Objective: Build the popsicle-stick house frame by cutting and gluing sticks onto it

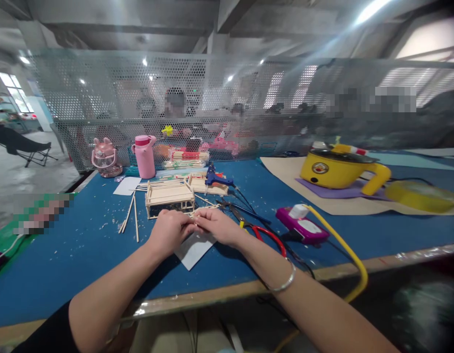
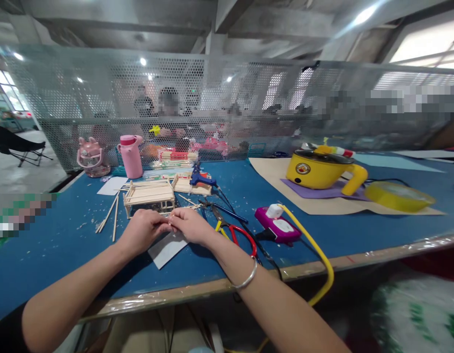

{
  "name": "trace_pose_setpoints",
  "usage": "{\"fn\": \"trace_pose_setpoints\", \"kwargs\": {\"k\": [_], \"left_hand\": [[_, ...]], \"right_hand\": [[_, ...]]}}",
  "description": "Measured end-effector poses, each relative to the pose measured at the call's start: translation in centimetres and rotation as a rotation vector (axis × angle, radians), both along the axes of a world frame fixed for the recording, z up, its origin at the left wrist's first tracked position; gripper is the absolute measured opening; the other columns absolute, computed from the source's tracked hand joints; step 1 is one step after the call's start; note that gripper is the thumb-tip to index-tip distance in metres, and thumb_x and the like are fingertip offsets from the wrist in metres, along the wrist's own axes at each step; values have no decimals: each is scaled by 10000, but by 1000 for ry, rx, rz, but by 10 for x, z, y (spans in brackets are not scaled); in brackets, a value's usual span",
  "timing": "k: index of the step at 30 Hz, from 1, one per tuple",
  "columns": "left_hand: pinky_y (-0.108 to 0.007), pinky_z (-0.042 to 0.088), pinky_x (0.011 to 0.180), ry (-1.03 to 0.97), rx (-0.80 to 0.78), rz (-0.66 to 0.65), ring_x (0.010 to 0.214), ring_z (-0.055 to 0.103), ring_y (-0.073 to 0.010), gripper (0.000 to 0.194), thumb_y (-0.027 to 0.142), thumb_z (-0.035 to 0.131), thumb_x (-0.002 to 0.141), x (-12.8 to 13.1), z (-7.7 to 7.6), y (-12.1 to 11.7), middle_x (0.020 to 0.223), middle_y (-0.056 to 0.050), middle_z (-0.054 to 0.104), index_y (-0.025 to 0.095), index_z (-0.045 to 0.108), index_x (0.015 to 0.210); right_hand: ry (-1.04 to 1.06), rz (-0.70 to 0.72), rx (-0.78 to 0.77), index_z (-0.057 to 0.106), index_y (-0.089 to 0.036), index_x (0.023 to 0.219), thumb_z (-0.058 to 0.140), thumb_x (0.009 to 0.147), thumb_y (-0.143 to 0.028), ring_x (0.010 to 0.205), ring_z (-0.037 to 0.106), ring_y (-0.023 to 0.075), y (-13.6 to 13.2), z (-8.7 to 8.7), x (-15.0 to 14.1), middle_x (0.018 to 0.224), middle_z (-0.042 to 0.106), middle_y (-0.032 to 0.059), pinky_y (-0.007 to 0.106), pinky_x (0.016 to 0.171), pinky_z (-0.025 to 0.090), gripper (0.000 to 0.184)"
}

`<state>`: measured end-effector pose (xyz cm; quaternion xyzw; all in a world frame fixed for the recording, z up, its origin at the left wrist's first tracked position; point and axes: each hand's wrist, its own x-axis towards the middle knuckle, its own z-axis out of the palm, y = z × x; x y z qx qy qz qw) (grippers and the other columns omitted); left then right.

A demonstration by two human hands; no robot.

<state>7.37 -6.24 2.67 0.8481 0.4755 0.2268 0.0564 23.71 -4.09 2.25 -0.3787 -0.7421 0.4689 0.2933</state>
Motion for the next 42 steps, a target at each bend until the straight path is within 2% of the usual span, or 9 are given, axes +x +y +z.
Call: {"fn": "trace_pose_setpoints", "kwargs": {"k": [5,11,14,17,20,27,34,38,42], "left_hand": [[-267,372,709,55,37,-85,738,590,-151,260,306,446,867,0,0,-1,743,-34,682,228,691,828],[-261,418,762,-236,120,-79,837,573,-151,274,304,469,849,-1,-1,-4,909,-55,654,196,597,1066],[-268,436,753,-345,127,-89,828,571,-154,317,271,458,851,1,-6,-3,897,-61,654,195,568,1139],[-259,450,699,-478,54,-34,743,587,-148,237,261,518,810,3,-11,0,850,-56,681,183,651,989],[-234,441,628,-573,-59,15,656,585,-133,177,278,561,767,5,-13,1,762,-42,693,164,685,821],[-203,330,504,-631,-283,-2,521,450,-86,280,390,535,756,2,-7,1,596,6,593,132,635,712],[-212,377,589,-946,-440,-39,578,469,-88,303,419,546,741,14,-11,1,615,2,569,124,604,697],[-218,376,586,-794,-400,1,601,492,-104,281,402,537,750,8,-8,-1,653,-9,595,133,618,753],[-224,342,561,-289,-251,42,612,512,-124,226,385,600,701,-7,0,-5,675,-10,628,174,669,742]], "right_hand": [[45,39,-100,480,-159,664,508,778,-454,472,371,63,-1,-2,7,540,478,-47,201,478,269,317],[272,24,-124,434,-181,772,500,778,-462,574,484,89,-3,-2,4,665,517,-26,234,584,389,289],[187,-11,47,427,-181,910,449,820,-351,596,480,106,-7,-2,3,655,478,-39,249,599,386,194],[-31,-63,343,390,-173,1071,413,829,-223,576,434,117,-12,-1,4,598,412,-63,248,594,350,248],[-168,-44,499,376,-173,1127,407,807,-147,584,446,124,-17,-1,5,624,444,-50,244,588,342,322],[-114,-91,537,472,-171,1029,473,791,-174,557,470,103,-17,-1,8,628,509,-41,213,538,361,238],[59,-171,497,655,-172,772,583,763,-250,714,594,137,-14,6,9,765,670,28,243,671,435,107],[66,-210,488,644,-174,796,542,800,-264,704,594,134,-10,6,12,759,667,18,239,663,435,135],[-168,-262,606,606,-155,800,461,840,-199,678,543,126,-2,6,20,733,620,24,238,644,400,156]]}}
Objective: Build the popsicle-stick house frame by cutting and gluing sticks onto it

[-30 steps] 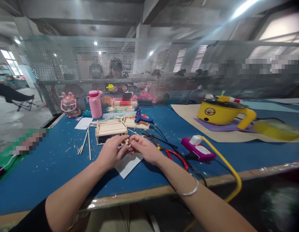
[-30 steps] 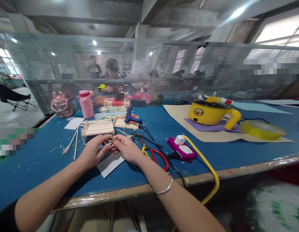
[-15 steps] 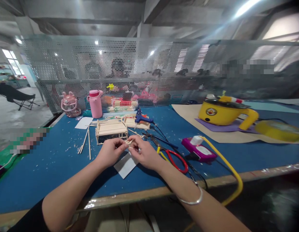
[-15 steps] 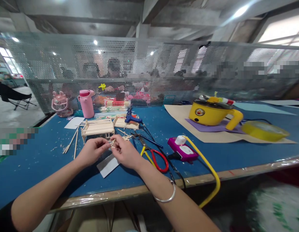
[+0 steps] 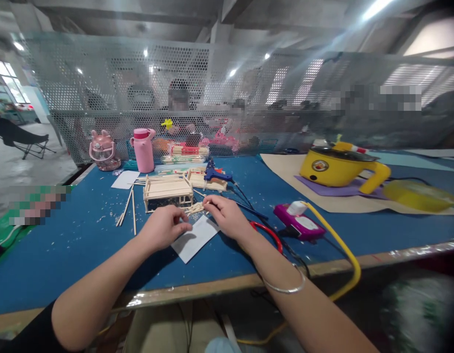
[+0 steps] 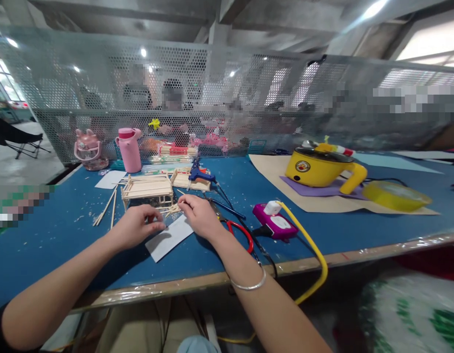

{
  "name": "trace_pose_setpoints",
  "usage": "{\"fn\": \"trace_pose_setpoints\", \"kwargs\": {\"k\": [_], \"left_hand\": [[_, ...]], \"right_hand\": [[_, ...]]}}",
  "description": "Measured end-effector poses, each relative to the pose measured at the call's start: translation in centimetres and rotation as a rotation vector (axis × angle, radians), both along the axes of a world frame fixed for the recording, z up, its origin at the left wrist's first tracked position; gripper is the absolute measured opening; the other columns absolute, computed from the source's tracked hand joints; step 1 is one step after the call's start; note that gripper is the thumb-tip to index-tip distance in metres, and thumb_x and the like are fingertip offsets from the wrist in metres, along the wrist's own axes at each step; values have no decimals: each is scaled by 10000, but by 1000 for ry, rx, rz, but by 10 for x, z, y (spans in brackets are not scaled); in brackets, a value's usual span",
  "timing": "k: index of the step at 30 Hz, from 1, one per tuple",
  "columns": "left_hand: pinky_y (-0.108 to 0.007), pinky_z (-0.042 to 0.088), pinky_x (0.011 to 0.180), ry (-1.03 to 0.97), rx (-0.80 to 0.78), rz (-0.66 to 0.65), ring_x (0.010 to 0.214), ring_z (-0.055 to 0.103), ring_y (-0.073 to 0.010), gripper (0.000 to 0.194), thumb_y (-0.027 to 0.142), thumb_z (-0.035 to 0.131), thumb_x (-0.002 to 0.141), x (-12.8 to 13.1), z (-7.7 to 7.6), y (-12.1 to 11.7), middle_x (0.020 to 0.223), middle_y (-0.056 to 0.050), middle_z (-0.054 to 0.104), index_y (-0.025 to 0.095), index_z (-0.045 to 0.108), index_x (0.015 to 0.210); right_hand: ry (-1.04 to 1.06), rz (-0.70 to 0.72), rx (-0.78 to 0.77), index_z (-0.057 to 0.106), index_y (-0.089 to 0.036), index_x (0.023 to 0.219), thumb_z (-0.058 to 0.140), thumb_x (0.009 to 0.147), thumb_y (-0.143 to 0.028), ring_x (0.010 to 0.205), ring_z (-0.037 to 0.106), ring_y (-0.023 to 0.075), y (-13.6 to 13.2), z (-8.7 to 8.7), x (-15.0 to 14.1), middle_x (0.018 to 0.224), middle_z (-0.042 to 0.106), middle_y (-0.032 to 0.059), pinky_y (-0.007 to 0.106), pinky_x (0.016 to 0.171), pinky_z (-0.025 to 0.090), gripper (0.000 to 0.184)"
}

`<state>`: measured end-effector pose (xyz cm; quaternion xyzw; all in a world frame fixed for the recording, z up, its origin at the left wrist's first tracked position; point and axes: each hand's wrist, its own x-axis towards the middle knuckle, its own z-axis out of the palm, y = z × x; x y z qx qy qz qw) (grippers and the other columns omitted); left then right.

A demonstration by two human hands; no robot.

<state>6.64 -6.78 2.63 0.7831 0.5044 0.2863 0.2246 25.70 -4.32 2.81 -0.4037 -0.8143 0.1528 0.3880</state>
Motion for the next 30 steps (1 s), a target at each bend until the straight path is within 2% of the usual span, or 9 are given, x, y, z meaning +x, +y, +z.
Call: {"fn": "trace_pose_setpoints", "kwargs": {"k": [2,5,9,13,16,20,30], "left_hand": [[-227,343,569,199,8,-90,642,548,-138,244,423,588,714,-4,2,-3,692,-18,658,204,697,710],[-231,342,558,393,53,-146,697,593,-169,301,502,577,710,-3,1,-7,746,-32,686,249,710,804],[-244,345,523,572,54,-166,712,628,-212,362,569,545,706,1,-3,-8,734,-44,695,275,701,847],[-262,407,581,588,-9,-133,815,648,-245,422,604,528,697,0,-3,-6,849,-47,715,315,679,965],[-283,436,618,582,-47,-119,853,646,-265,447,610,542,680,0,-1,-6,881,-53,716,318,673,994],[-296,450,641,559,-61,-115,864,643,-277,437,588,554,683,2,1,-7,904,-66,713,306,682,992],[-276,420,623,481,-83,-89,817,643,-268,387,557,608,647,2,1,-7,826,-69,717,307,707,925]], "right_hand": [[-178,68,21,605,-153,767,466,832,-159,711,535,130,2,-1,1,755,618,33,239,666,391,153],[-401,200,33,621,-159,758,510,818,-161,749,530,138,0,-4,-2,764,623,36,240,680,385,126],[-581,189,106,642,-162,782,537,818,-203,768,530,152,-3,-8,-7,770,632,47,253,681,371,119],[-648,107,186,650,-153,757,543,815,-213,743,532,157,-3,-9,-7,746,637,59,270,677,348,136],[-646,146,202,654,-160,777,542,814,-207,746,537,152,-4,-10,-7,759,645,53,269,669,333,127],[-623,110,202,654,-163,752,546,812,-219,735,540,156,-5,-10,-8,738,649,51,276,662,320,136],[-606,156,220,653,-170,750,533,809,-216,736,534,160,-6,-9,-7,734,647,51,283,660,294,141]]}}
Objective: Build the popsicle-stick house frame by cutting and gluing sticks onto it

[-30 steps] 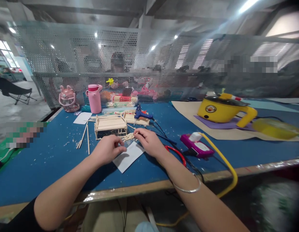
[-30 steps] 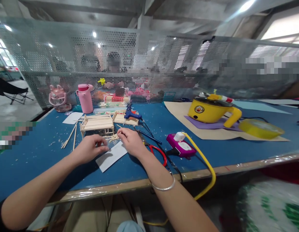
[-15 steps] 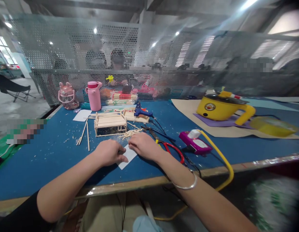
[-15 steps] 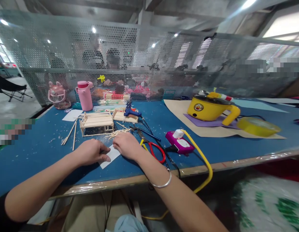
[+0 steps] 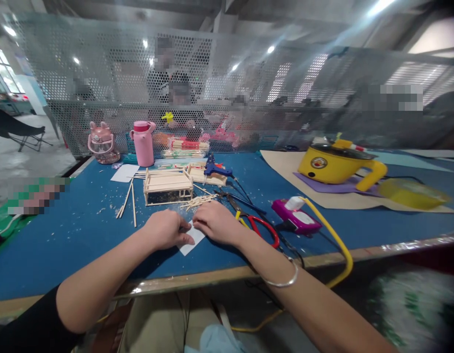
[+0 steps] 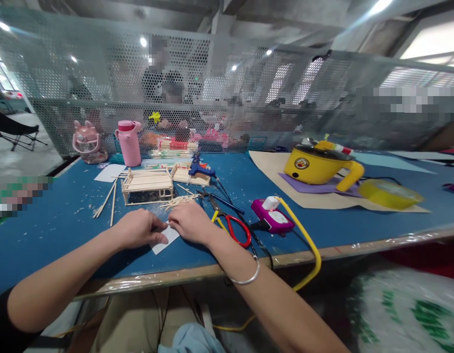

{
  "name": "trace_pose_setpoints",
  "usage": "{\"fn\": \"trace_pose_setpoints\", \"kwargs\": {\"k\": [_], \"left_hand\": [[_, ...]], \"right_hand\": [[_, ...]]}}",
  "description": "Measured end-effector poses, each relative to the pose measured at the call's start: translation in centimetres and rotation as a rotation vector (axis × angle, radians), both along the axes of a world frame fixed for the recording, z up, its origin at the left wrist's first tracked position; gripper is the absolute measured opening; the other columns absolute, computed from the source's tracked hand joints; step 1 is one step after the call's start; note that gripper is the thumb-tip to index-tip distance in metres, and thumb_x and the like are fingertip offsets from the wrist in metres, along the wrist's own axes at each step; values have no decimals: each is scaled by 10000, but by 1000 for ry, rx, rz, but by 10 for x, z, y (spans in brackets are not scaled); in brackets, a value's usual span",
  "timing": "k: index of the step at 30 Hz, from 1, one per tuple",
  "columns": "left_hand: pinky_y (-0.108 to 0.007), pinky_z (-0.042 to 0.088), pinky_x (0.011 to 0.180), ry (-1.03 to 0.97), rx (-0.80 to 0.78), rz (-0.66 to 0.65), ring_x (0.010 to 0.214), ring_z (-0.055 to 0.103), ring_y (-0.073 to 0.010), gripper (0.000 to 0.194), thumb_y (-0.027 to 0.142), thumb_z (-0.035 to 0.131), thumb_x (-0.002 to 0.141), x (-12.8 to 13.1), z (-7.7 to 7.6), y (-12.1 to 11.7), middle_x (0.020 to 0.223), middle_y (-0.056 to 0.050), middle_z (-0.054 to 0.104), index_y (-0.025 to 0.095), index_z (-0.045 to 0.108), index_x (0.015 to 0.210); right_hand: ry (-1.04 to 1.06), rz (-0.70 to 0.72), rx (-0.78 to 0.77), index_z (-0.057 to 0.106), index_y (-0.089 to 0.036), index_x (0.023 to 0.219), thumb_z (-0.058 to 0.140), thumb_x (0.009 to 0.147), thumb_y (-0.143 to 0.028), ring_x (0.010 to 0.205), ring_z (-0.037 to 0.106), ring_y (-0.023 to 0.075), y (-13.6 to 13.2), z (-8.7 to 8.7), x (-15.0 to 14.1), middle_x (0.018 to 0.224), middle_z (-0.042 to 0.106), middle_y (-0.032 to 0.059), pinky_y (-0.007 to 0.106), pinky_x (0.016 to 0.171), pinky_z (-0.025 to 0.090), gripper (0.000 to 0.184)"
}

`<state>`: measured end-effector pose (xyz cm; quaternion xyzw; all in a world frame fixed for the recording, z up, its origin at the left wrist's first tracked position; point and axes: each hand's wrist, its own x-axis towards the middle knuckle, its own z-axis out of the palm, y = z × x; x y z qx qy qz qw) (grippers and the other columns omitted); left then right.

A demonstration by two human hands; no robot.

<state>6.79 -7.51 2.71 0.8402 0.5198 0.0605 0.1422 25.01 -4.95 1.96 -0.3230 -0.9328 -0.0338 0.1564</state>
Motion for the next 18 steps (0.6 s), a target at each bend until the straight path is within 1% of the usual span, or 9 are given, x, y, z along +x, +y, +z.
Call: {"fn": "trace_pose_setpoints", "kwargs": {"k": [3,6,11,14,18], "left_hand": [[-277,423,627,2,6,-5,811,644,-262,391,568,599,652,-1,-1,0,839,-66,716,309,707,924],[-275,420,621,0,6,-8,820,643,-264,411,570,601,649,-1,-2,1,853,-66,716,310,700,951],[-282,410,616,0,3,1,846,642,-279,410,568,603,645,-2,-2,1,871,-67,716,314,699,953],[-278,410,615,-15,-6,7,842,641,-275,416,572,609,636,-2,-2,1,864,-65,717,317,699,952],[-277,404,610,-17,4,-9,815,641,-264,398,564,603,645,-2,-3,1,853,-63,717,309,705,933]], "right_hand": [[-13,-33,26,653,-164,726,529,806,-211,730,529,161,-1,2,1,709,640,52,290,667,286,155],[-20,5,-3,659,-170,735,537,797,-205,736,532,153,-1,2,2,721,646,40,288,677,285,141],[-9,-40,-53,668,-177,734,544,800,-228,728,542,149,0,4,3,725,657,36,283,665,282,149],[-12,-68,-63,666,-180,732,544,797,-224,736,547,154,0,4,3,734,662,34,284,671,288,145],[6,-58,-91,646,-178,720,539,795,-220,726,540,151,1,2,3,732,654,33,267,663,308,138]]}}
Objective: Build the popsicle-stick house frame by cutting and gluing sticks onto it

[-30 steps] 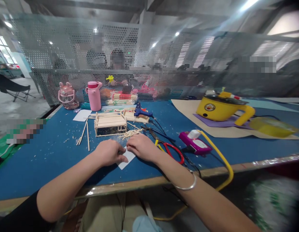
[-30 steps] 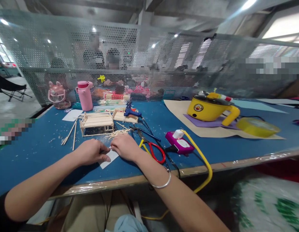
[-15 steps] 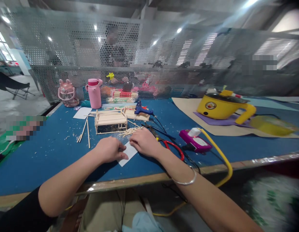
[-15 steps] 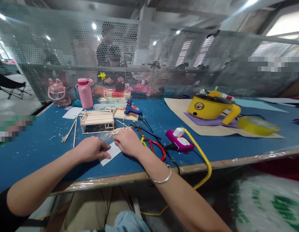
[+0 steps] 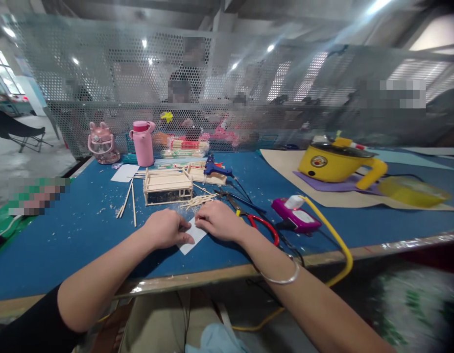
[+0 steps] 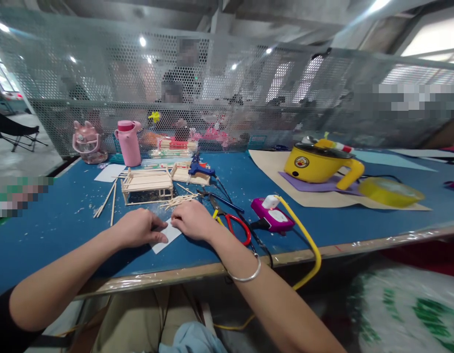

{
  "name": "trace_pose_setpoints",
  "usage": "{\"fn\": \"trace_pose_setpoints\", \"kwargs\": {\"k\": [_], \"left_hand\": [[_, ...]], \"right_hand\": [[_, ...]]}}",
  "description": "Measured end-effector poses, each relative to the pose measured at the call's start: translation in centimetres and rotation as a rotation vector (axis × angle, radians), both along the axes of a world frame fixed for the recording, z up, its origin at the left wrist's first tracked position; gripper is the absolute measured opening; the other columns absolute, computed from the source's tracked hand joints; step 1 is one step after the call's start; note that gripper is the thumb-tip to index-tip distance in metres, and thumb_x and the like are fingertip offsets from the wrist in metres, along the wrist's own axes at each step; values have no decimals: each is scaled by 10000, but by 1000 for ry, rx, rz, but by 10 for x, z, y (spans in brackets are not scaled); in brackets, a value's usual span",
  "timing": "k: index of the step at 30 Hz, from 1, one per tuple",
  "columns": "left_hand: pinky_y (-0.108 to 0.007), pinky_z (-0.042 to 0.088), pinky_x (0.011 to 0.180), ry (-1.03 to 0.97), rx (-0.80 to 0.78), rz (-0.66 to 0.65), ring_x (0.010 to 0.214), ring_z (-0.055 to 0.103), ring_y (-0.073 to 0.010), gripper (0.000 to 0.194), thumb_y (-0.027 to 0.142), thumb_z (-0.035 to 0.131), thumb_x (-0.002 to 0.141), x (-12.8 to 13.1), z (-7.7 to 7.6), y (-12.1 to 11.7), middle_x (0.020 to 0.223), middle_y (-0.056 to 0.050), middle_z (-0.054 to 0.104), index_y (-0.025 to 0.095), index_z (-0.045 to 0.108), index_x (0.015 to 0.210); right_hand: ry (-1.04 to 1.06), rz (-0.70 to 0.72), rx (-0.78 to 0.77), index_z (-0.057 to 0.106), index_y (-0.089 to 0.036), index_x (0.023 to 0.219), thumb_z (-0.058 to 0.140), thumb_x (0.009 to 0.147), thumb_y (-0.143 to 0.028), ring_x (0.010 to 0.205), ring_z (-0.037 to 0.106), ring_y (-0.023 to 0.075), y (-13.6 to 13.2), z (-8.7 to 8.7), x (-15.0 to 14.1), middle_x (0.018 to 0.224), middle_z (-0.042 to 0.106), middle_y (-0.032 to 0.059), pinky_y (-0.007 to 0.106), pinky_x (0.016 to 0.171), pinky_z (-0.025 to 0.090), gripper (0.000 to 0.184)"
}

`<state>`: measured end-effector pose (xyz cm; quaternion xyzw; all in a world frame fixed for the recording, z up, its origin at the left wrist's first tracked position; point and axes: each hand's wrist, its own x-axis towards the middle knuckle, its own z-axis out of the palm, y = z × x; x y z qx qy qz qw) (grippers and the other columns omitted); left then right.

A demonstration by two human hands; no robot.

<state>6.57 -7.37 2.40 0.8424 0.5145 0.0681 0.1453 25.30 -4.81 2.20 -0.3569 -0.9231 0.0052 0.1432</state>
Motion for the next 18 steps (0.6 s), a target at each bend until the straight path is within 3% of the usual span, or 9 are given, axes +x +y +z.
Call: {"fn": "trace_pose_setpoints", "kwargs": {"k": [5,8,12,15,18], "left_hand": [[-253,397,620,-201,34,6,735,617,-205,354,512,623,648,-2,-2,6,809,-52,712,260,723,876],[-245,398,609,-518,53,153,665,581,-161,341,439,545,738,-4,-5,14,785,-49,706,200,716,909],[-239,396,583,-864,-88,292,601,540,-131,414,444,578,709,-6,-13,25,764,-55,699,129,699,948],[-230,384,555,-970,-142,355,551,507,-110,424,469,619,663,-7,-18,31,693,-45,680,118,712,882],[-225,368,539,-934,-65,409,531,494,-107,368,451,603,676,-9,-19,36,639,-19,661,133,713,828]], "right_hand": [[173,-61,-93,590,-166,761,453,814,-139,667,516,124,6,4,-6,730,618,26,228,618,328,149],[263,-64,-181,562,-169,909,440,807,-111,646,507,117,12,9,-18,740,606,11,215,607,338,169],[274,-39,-208,418,-120,1205,467,770,-77,671,521,139,18,9,-37,722,601,16,228,620,352,440],[334,-14,-230,340,-132,1293,472,753,-51,689,538,139,21,4,-46,727,613,13,234,645,367,561],[471,-59,-292,319,-170,1315,566,720,-99,657,550,126,25,2,-45,704,615,-15,228,634,385,647]]}}
